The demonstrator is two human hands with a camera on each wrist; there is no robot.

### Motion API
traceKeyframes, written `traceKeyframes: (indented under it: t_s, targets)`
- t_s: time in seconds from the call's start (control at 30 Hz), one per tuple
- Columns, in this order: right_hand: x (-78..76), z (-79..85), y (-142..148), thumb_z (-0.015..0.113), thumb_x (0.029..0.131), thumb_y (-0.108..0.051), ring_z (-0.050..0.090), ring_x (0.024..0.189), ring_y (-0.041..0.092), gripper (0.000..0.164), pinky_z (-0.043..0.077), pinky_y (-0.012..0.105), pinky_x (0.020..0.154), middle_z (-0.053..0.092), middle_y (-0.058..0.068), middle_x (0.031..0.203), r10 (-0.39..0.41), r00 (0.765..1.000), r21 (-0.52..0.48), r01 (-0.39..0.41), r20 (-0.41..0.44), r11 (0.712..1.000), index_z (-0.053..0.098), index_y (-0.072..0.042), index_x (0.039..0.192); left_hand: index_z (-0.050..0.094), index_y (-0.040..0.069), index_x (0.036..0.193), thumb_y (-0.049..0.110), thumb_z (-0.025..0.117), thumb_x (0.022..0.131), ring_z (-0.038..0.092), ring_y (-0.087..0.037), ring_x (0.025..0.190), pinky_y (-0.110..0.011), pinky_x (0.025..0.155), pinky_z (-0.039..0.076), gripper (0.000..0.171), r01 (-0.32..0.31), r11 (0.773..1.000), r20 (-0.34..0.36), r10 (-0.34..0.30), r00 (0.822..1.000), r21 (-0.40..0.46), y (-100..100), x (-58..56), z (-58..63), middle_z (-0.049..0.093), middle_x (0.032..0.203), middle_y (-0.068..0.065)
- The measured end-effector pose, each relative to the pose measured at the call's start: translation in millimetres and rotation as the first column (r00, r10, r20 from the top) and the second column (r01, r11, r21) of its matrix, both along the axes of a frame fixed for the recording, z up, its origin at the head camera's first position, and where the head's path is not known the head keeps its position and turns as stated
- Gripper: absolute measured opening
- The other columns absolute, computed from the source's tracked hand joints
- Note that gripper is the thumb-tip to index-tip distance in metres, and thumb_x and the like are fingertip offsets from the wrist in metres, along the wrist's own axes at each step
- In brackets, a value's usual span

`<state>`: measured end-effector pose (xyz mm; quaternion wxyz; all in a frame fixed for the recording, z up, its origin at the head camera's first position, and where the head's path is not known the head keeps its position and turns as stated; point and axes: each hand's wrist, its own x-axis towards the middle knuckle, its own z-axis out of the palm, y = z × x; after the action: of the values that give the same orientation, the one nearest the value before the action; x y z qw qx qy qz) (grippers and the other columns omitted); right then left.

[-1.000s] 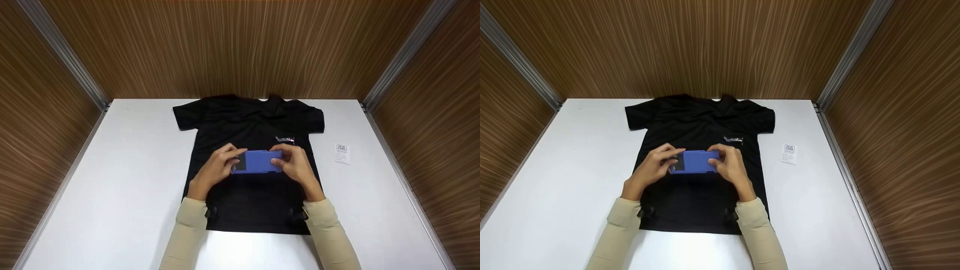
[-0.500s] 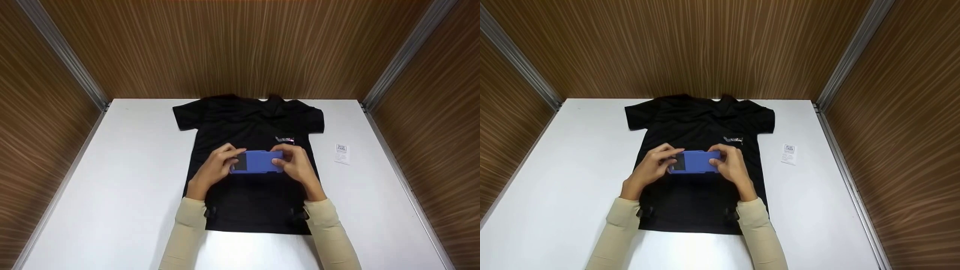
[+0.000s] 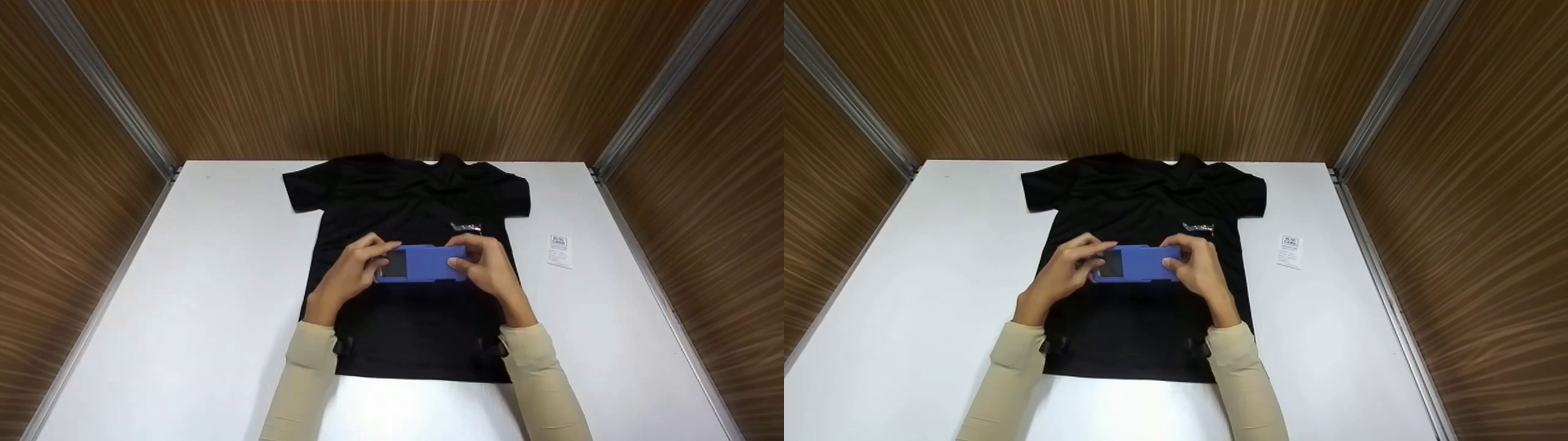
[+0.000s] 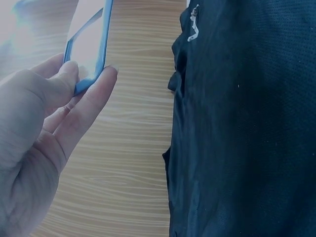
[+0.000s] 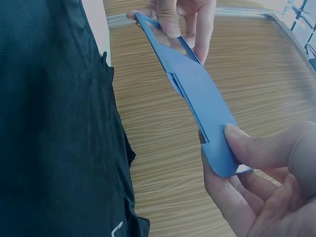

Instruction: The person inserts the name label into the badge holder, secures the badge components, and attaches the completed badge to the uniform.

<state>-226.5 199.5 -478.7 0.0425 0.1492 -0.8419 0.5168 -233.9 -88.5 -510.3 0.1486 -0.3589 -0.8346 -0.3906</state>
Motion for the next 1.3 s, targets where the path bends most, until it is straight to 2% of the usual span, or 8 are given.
traceKeyframes:
  t_s: [0.3, 0.53, 0.77, 1.07, 1.17, 1.3]
  targets:
    - [-0.3, -0.1, 2, 0.078, 0.08, 0.013, 0.064, 0.072, 0.018, 0.025, 0.05, 0.017, 0.061, 0.075, 0.025, 0.095, -0.005, 1.0, -0.018, 0.005, 0.02, 1.0, 0.075, 0.004, 0.103, 0.07, 0.01, 0.133, -0.001, 0.062, 0.1, 0.059, -0.018, 0.079, -0.03, 0.073, 0.056, 0.036, -0.015, 1.0, 0.015, 0.015, 1.0, -0.007, -2, -0.3, -0.8, 0.065, 0.099, -0.012]
    - [-3.0, -0.7, 5, 0.077, 0.082, 0.012, 0.064, 0.07, 0.015, 0.021, 0.052, 0.018, 0.06, 0.075, 0.024, 0.094, -0.014, 0.999, -0.024, 0.015, 0.032, 1.0, 0.075, 0.002, 0.101, 0.07, 0.009, 0.134, -0.002, 0.061, 0.099, 0.061, -0.02, 0.078, -0.033, 0.073, 0.055, 0.037, -0.027, 1.0, 0.011, 0.027, 1.0, -0.01, -6, -1.7, -0.5, 0.065, 0.099, -0.013]
    - [-5.5, 0.3, 10, 0.07, 0.083, 0.018, 0.061, 0.068, 0.015, 0.023, 0.05, 0.017, 0.059, 0.071, 0.031, 0.092, -0.041, 0.998, -0.001, 0.042, 0.05, 0.999, 0.071, 0.012, 0.105, 0.071, 0.009, 0.132, -0.003, 0.062, 0.099, 0.061, -0.019, 0.079, -0.032, 0.073, 0.055, 0.036, -0.066, 0.998, 0.012, 0.067, 0.998, -0.012, -12, -3.5, -1.5, 0.064, 0.099, -0.012]
    - [-9.6, -0.5, 23, 0.075, 0.082, 0.014, 0.062, 0.072, 0.006, 0.024, 0.052, 0.015, 0.066, 0.072, 0.028, 0.097, -0.067, 0.997, -0.064, 0.07, 0.042, 0.995, 0.073, 0.007, 0.105, 0.072, 0.007, 0.13, -0.006, 0.063, 0.097, 0.063, -0.02, 0.081, -0.035, 0.074, 0.055, 0.037, -0.121, 0.993, 0.025, 0.121, 0.992, -0.008, -19, -3.5, -3.4, 0.066, 0.099, -0.013]
    - [-12.6, -3.0, 27, 0.076, 0.082, 0.013, 0.061, 0.071, 0.006, 0.024, 0.051, 0.015, 0.066, 0.072, 0.027, 0.096, -0.103, 0.994, -0.038, 0.104, 0.031, 0.994, 0.074, 0.007, 0.105, 0.072, 0.007, 0.13, -0.007, 0.063, 0.096, 0.063, -0.02, 0.081, -0.034, 0.074, 0.056, 0.038, -0.129, 0.992, 0.025, 0.129, 0.991, -0.005, -21, -3.2, -2.8, 0.066, 0.099, -0.014]
    - [-19.2, -10.5, 29, 0.076, 0.082, 0.012, 0.06, 0.072, 0.009, 0.024, 0.05, 0.014, 0.065, 0.073, 0.027, 0.096, -0.13, 0.99, -0.002, 0.131, 0.059, 0.991, 0.074, 0.006, 0.106, 0.072, 0.006, 0.129, -0.008, 0.064, 0.096, 0.062, -0.02, 0.08, -0.035, 0.073, 0.056, 0.037, -0.119, 0.993, 0.019, 0.119, 0.993, -0.001, -21, -3.5, -1.9, 0.066, 0.098, -0.015]
